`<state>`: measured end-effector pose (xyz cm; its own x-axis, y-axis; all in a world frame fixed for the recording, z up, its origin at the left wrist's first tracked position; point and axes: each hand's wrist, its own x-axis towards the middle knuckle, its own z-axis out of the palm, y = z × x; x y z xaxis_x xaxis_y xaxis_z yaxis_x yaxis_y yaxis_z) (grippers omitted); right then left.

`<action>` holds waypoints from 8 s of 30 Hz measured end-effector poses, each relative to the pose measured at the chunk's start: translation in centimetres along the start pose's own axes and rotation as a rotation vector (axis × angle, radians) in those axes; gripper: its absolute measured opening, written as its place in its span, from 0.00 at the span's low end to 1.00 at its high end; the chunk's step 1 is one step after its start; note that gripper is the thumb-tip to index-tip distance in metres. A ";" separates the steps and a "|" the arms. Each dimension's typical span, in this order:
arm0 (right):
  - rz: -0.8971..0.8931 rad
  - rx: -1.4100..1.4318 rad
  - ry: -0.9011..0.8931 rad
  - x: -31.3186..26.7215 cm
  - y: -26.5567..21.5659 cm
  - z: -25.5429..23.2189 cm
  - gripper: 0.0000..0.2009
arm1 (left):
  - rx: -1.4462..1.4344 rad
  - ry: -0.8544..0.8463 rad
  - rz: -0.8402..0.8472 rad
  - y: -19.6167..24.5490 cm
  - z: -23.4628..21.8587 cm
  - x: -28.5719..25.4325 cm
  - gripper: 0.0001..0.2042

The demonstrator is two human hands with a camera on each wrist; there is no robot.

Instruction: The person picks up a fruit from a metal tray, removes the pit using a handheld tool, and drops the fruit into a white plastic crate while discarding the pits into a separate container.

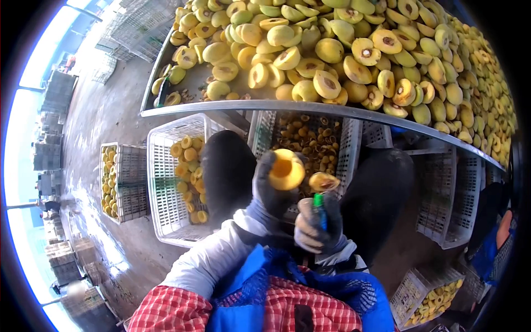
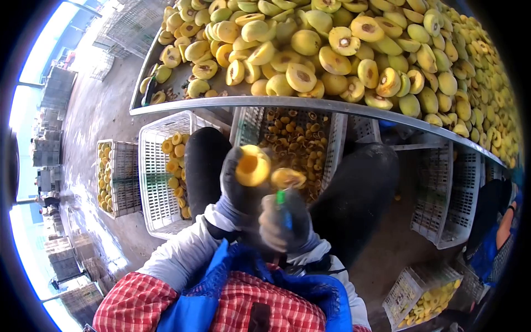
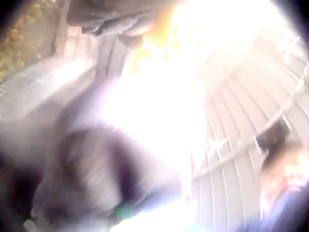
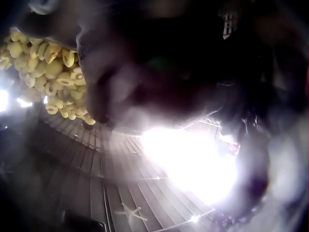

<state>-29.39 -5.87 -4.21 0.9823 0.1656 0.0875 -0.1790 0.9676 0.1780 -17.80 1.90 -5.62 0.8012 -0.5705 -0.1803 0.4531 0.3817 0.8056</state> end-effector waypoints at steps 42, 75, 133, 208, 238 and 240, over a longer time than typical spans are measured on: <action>-0.551 -1.152 0.697 2.5 -3.0 -0.3 0.09 | 0.450 -0.095 -0.054 3.2 3.9 2.5 0.25; 0.210 0.430 0.040 -0.1 0.1 -0.9 0.22 | 0.908 -0.433 0.034 3.7 1.1 2.4 0.11; -0.582 -1.410 0.791 1.2 -3.6 1.4 0.12 | 0.649 -0.331 -0.536 6.9 2.6 3.9 0.16; -0.244 -1.051 0.776 -2.1 0.3 -3.2 0.20 | 0.877 -0.181 0.180 -0.5 3.7 1.2 0.14; 0.059 -0.066 0.557 -2.6 -0.6 -0.7 0.26 | 0.654 -0.476 -0.143 -1.4 2.0 2.1 0.13; 0.064 -0.106 0.526 -2.6 -0.2 -0.4 0.25 | 0.499 -0.440 -0.296 -1.5 1.8 1.6 0.13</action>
<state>-31.87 -6.36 -4.89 0.8696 0.2712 -0.4125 -0.2592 0.9620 0.0861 -17.88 -0.90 -6.13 0.3934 -0.8784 -0.2715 0.3102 -0.1512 0.9386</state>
